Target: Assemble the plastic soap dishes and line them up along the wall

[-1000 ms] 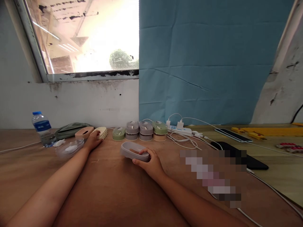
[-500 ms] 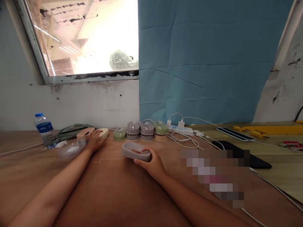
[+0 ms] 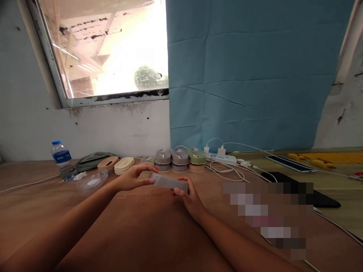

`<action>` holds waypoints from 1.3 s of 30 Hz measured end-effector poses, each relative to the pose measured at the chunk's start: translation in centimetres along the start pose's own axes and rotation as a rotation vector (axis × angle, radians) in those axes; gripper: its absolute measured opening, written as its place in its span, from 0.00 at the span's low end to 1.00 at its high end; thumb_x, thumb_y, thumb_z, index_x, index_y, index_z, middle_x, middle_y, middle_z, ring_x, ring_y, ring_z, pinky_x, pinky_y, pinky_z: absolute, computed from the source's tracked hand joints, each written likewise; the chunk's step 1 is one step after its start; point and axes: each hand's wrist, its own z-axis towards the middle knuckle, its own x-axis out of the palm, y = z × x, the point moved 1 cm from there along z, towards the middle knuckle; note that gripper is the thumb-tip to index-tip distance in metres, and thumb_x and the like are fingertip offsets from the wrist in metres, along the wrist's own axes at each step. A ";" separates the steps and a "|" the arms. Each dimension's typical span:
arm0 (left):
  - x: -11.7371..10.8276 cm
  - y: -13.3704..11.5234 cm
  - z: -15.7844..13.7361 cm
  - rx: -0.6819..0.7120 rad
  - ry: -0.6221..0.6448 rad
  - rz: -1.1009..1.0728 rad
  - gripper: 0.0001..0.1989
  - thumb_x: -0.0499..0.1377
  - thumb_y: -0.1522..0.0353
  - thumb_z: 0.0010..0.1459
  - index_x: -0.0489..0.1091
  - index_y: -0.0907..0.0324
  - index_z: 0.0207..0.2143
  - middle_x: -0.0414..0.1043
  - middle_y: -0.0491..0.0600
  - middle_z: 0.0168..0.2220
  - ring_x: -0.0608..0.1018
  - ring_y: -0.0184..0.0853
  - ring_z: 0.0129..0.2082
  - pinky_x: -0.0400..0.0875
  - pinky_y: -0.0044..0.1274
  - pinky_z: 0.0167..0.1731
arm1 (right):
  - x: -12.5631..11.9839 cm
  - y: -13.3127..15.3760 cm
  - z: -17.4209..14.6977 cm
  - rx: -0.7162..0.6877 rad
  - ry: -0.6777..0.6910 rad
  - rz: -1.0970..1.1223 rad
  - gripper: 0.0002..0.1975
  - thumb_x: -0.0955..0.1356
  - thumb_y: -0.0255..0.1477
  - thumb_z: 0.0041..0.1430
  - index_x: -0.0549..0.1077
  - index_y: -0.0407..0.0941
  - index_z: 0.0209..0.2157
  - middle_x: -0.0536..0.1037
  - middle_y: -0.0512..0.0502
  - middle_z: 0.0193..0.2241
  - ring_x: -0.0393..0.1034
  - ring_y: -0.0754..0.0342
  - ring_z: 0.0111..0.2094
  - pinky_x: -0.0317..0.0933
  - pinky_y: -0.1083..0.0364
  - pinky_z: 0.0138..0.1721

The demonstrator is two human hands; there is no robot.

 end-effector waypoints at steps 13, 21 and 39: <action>-11.7 6.1 -3.2 -0.546 -0.448 0.505 0.17 0.60 0.58 0.39 0.74 0.56 0.33 0.75 0.46 0.32 0.75 0.38 0.33 0.66 0.24 0.34 | 1.1 0.7 -1.1 0.092 0.242 -0.037 0.15 0.66 0.36 0.49 0.64 0.47 0.39 0.68 0.45 0.42 0.66 0.51 0.40 0.60 0.51 0.41; -16.4 16.2 -5.1 -0.803 -0.437 0.643 0.16 0.60 0.61 0.38 0.74 0.59 0.32 0.76 0.52 0.32 0.76 0.41 0.34 0.67 0.25 0.33 | 1.2 0.7 -1.1 0.182 0.260 -0.087 0.08 0.67 0.34 0.49 0.67 0.46 0.32 0.69 0.51 0.28 0.64 0.55 0.30 0.59 0.57 0.33; -15.7 19.6 -5.5 -0.820 -0.253 0.663 0.16 0.59 0.61 0.39 0.73 0.60 0.31 0.75 0.49 0.32 0.75 0.37 0.33 0.65 0.21 0.31 | 0.7 0.3 -0.7 0.308 0.183 -0.165 0.10 0.68 0.37 0.46 0.68 0.45 0.26 0.68 0.49 0.27 0.63 0.52 0.33 0.58 0.56 0.35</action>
